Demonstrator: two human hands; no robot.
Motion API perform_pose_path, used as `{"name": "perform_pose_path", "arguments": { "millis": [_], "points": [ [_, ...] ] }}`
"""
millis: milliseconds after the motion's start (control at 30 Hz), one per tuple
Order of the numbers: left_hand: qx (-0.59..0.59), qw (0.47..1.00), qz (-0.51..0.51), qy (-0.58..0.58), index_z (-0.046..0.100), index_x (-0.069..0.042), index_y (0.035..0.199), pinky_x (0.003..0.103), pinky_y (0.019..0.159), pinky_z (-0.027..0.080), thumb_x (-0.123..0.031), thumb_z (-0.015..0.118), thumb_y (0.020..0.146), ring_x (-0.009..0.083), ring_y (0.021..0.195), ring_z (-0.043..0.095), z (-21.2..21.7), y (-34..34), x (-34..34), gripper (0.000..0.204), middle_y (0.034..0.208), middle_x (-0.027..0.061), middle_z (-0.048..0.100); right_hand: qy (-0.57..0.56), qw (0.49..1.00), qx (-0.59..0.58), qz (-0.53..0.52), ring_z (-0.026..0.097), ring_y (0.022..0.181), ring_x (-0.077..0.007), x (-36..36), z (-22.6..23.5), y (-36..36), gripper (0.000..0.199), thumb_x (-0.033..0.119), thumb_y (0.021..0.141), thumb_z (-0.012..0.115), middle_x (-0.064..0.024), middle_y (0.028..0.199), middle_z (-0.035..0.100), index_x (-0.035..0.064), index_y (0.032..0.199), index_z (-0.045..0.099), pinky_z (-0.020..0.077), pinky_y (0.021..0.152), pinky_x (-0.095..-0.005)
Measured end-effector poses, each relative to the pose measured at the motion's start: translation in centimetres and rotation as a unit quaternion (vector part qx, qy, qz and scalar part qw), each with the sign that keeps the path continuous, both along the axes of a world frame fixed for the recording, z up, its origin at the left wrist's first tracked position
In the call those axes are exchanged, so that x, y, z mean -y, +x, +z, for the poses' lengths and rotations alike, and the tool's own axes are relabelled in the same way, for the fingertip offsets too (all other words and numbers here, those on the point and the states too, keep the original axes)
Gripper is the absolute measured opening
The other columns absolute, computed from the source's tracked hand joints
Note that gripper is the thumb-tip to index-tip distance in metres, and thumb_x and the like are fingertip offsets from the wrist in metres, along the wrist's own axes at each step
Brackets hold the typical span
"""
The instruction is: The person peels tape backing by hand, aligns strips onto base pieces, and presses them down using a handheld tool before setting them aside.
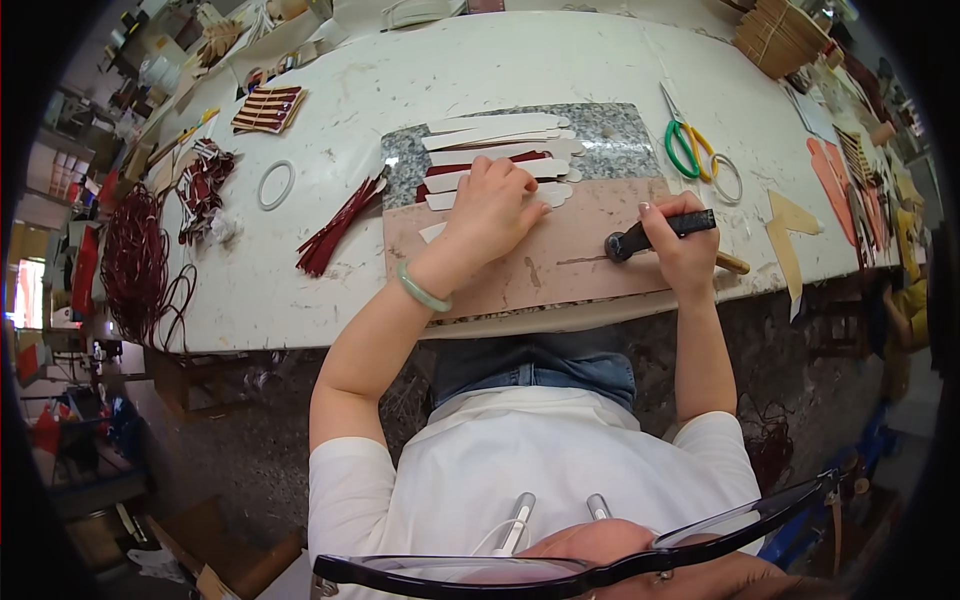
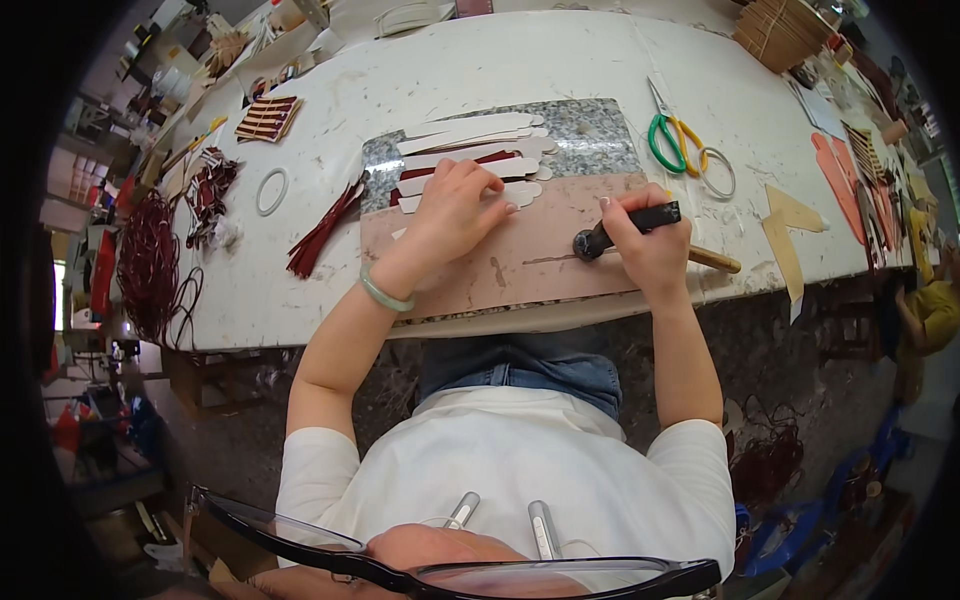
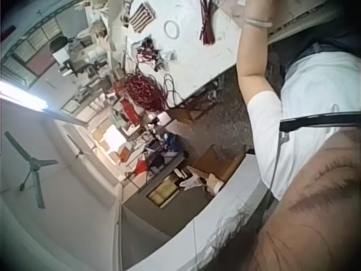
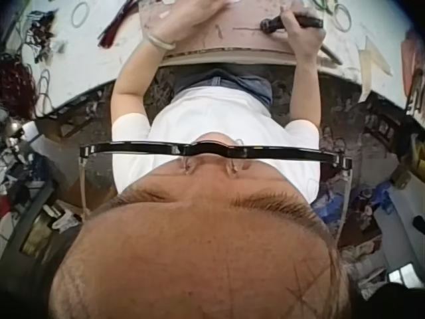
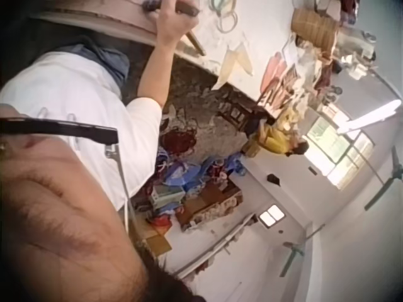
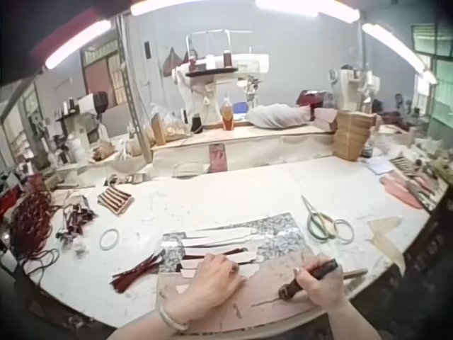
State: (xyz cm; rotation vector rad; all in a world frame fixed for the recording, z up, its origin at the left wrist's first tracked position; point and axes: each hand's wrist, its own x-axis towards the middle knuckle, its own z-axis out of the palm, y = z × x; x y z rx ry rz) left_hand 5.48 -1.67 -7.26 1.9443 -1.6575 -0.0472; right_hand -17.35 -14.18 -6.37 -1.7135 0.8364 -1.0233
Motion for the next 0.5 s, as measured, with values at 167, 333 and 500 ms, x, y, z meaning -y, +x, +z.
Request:
{"name": "perform_pose_path", "arguments": {
  "millis": [167,333,500],
  "points": [
    [-0.053,0.998,-0.007,0.023,0.067,-0.005,0.096,0.041,0.087,0.048,-0.018,0.074,0.084,0.0299,0.098,0.057,0.2,-1.0,-0.3,0.02,0.097,0.0098,0.066,-0.004,1.0,-0.016,-0.01,0.059,0.065,-0.0082,-0.2,0.2,-0.3,0.018,0.014,0.084,0.077,-0.003,0.07,0.067,0.0024,0.077,0.065,0.0483,0.062,-0.0257],
    [-0.249,0.968,-0.024,0.005,0.068,-0.002,0.1,0.04,0.076,0.052,-0.011,0.07,0.086,0.0291,0.086,0.064,2.2,-3.3,-2.8,0.017,0.09,0.0111,0.068,-0.072,0.994,-0.062,0.051,0.057,0.066,-0.0059,-0.6,1.9,0.3,0.015,0.007,0.085,0.076,-0.0012,0.074,0.066,0.0027,0.078,0.064,0.0462,0.06,-0.0235],
    [-0.126,0.991,-0.037,0.035,0.07,-0.004,0.104,0.042,0.08,0.053,-0.012,0.067,0.087,0.0313,0.093,0.064,0.6,-4.1,-4.5,0.019,0.093,0.012,0.067,-0.149,0.98,-0.048,0.123,0.062,0.058,-0.0233,-1.6,2.9,3.5,0.016,0.02,0.08,0.076,-0.0057,0.065,0.065,0.0106,0.075,0.065,0.05,0.061,-0.0348]
  ]
}}
